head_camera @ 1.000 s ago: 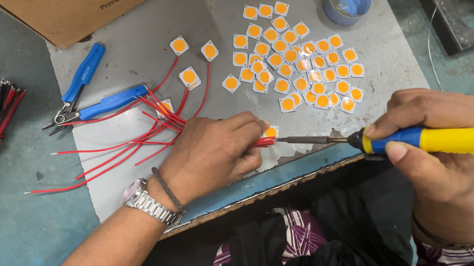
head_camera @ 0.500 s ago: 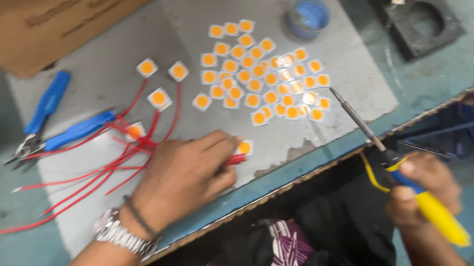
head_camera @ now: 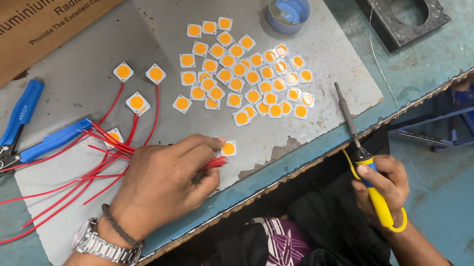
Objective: The person solders red insulated wires onto the contact pads of small square LED chip modules using a soldering iron, one module at a time, placing each finished wired module aside on the workbench while taking new wires and modules from the bench.
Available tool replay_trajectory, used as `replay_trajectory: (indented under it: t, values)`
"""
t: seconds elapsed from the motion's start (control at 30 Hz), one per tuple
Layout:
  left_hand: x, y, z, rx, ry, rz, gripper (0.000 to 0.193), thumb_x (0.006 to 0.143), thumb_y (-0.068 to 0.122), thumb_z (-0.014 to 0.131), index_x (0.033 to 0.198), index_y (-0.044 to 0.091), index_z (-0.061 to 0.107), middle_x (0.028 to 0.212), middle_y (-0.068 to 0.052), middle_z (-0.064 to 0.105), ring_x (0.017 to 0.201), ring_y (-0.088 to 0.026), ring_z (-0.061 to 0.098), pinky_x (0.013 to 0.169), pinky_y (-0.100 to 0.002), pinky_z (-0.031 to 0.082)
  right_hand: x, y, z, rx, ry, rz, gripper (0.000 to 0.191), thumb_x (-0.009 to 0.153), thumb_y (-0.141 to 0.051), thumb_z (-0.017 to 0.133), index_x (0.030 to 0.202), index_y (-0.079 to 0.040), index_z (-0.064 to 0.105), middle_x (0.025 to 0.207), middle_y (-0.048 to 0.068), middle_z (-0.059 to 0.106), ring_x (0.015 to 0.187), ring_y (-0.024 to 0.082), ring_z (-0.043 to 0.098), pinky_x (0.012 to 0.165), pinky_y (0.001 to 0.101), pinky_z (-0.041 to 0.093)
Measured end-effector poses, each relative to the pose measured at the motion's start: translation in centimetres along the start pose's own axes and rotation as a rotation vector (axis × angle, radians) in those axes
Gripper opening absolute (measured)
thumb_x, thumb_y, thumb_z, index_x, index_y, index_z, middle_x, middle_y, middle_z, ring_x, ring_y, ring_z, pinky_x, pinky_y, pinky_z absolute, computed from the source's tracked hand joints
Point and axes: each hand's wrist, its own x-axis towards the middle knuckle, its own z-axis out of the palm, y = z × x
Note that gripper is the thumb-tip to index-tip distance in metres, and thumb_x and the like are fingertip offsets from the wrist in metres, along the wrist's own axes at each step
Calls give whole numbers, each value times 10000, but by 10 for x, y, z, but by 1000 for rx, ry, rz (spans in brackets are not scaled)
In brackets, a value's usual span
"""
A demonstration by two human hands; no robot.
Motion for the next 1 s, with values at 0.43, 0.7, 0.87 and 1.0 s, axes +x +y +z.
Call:
replay_trajectory:
  t: [0.43, 0.7, 0.87, 1.0]
  values:
    - [-2, -5, 1, -21, -23, 30, 220, 799, 177, 741, 997, 84, 712, 966, -9, 723, 685, -243, 698, 548, -390, 523, 40, -16, -2, 453, 392, 189, 532, 1007, -450, 709, 1275, -12, 575, 1017, 157, 613, 717, 203, 621, 642, 287, 560]
    - [-1, -8, 3, -5, -28, 30, 267, 821, 218, 722, 1054, 88, 704, 923, -18, 690, 677, -275, 678, 551, -421, 513, 113, -45, -10, 781, 118, 304, 374, 981, -256, 745, 1020, 105, 652, 922, 214, 689, 725, 224, 664, 733, 289, 571]
    - [-1, -9, 5, -15, -43, 19, 273, 812, 224, 712, 1049, 91, 684, 891, -30, 674, 672, -295, 671, 550, -444, 507, 152, -63, 5, 647, -64, 270, 381, 912, -280, 727, 944, 97, 678, 834, 186, 698, 669, 197, 672, 683, 266, 565]
    - [0, -9, 5, -12, -51, 6, 224, 817, 216, 707, 996, 88, 667, 861, -38, 660, 663, -305, 663, 554, -455, 503, 166, -74, 6, 580, -135, 218, 375, 960, -300, 712, 962, 75, 690, 871, 165, 709, 726, 184, 692, 737, 246, 570]
